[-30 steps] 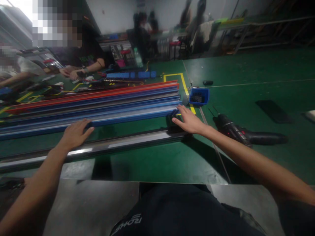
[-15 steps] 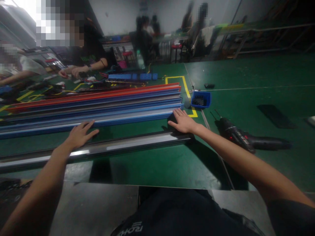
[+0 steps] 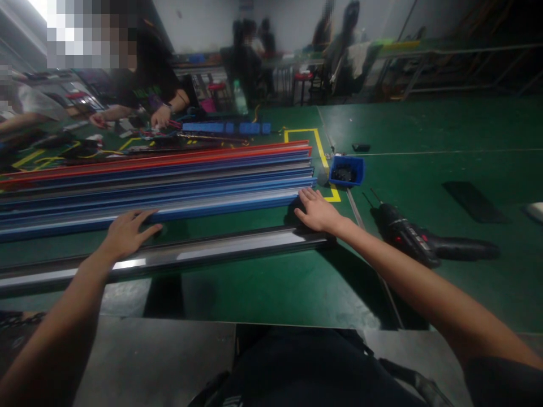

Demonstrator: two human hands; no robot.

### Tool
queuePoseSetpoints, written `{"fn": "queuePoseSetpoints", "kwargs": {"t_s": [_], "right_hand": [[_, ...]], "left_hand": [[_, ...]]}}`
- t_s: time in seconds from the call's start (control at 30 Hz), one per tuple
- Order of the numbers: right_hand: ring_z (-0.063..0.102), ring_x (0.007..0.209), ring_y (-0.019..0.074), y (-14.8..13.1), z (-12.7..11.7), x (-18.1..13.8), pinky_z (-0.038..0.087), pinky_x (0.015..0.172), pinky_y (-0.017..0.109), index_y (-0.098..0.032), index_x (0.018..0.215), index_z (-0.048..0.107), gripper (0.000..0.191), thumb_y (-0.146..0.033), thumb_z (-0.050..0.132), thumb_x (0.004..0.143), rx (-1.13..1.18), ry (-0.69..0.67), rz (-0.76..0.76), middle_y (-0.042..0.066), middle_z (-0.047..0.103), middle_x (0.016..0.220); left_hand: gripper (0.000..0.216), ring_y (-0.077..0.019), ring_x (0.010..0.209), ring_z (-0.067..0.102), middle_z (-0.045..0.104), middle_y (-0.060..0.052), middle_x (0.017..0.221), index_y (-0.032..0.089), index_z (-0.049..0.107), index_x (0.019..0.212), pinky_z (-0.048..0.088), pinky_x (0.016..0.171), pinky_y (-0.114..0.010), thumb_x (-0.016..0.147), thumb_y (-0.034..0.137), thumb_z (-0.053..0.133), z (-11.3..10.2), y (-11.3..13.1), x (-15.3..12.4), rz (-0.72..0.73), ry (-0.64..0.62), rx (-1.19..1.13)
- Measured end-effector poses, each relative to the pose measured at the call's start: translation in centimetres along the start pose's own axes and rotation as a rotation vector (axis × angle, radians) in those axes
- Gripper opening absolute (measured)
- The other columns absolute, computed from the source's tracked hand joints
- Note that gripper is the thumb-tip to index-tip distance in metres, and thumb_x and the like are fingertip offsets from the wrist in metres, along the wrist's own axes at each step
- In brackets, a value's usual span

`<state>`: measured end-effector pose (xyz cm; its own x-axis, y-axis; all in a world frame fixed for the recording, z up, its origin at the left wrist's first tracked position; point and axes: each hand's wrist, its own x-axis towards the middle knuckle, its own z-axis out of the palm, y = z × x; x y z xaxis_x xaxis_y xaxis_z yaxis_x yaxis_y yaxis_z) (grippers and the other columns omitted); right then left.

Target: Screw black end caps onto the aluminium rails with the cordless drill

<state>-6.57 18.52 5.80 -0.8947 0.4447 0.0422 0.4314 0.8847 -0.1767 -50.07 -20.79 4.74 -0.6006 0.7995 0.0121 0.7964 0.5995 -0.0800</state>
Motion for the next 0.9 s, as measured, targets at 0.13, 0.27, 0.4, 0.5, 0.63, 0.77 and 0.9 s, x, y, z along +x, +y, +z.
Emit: {"fn": "queuePoseSetpoints", "kwargs": {"t_s": [0.13,0.27,0.4,0.5,0.63,0.77,0.9], "right_hand": [[0.030,0.154,0.0381,-0.2,-0.1,-0.1,0.023,0.126,0.050,0.005,0.156,0.038,0.073,-0.042,0.043,0.101,-0.008,0.013,0.003,0.026,0.036,0.163],[0.044,0.146,0.0369,-0.6,-0.6,-0.4,0.029,0.123,0.049,0.002,0.152,0.046,0.066,-0.038,0.045,0.100,-0.028,0.061,0.004,0.025,0.049,0.155],[0.055,0.135,0.0362,-0.9,-1.0,-0.7,0.035,0.118,0.046,0.001,0.144,0.055,0.058,-0.035,0.045,0.100,-0.037,0.101,-0.009,0.025,0.060,0.145],[0.057,0.131,0.0358,-1.1,-1.1,-0.9,0.037,0.115,0.046,-0.001,0.142,0.057,0.056,-0.034,0.045,0.099,-0.042,0.102,-0.013,0.023,0.062,0.142],[0.060,0.125,0.0347,-1.3,-1.2,-1.0,0.039,0.111,0.044,-0.003,0.137,0.061,0.050,-0.032,0.044,0.099,-0.057,0.124,-0.008,0.022,0.067,0.135],[0.064,0.113,0.0345,-1.6,-1.5,-1.2,0.041,0.102,0.045,-0.006,0.124,0.068,0.043,-0.032,0.042,0.100,-0.089,0.106,0.011,0.021,0.072,0.121],[0.065,0.105,0.0334,-1.9,-1.7,-1.4,0.041,0.095,0.044,-0.010,0.114,0.073,0.041,-0.031,0.040,0.101,-0.108,0.114,0.034,0.019,0.075,0.112]], "left_hand": [[0.077,-0.0352,0.126,0.050,0.056,-0.019,0.135,0.013,0.055,0.144,0.040,0.109,-0.049,0.094,0.067,0.032,0.1,-0.2,-0.2,-0.015,0.011,0.006],[0.075,-0.0363,0.124,0.051,0.057,-0.021,0.133,0.011,0.059,0.139,0.040,0.108,-0.051,0.096,0.064,0.026,0.3,-0.3,-0.2,-0.032,0.033,0.006],[0.072,-0.0352,0.122,0.052,0.061,-0.021,0.128,0.009,0.063,0.131,0.041,0.108,-0.050,0.096,0.060,0.026,0.4,-0.3,-0.2,-0.029,0.044,-0.003],[0.071,-0.0350,0.121,0.052,0.062,-0.021,0.126,0.009,0.064,0.127,0.040,0.109,-0.051,0.095,0.062,0.028,0.3,-0.2,-0.2,-0.029,0.048,-0.014],[0.068,-0.0325,0.121,0.051,0.064,-0.020,0.123,0.010,0.064,0.123,0.040,0.110,-0.048,0.094,0.061,0.030,0.3,0.0,-0.4,-0.018,0.044,-0.049],[0.062,-0.0312,0.119,0.053,0.067,-0.018,0.120,0.011,0.068,0.114,0.039,0.111,-0.046,0.094,0.058,0.031,0.1,0.2,-0.7,-0.021,0.048,-0.093],[0.062,-0.0310,0.113,0.057,0.070,-0.018,0.115,0.011,0.072,0.108,0.043,0.106,-0.046,0.096,0.056,0.030,-0.1,0.4,-1.1,-0.066,0.052,-0.115]]}}
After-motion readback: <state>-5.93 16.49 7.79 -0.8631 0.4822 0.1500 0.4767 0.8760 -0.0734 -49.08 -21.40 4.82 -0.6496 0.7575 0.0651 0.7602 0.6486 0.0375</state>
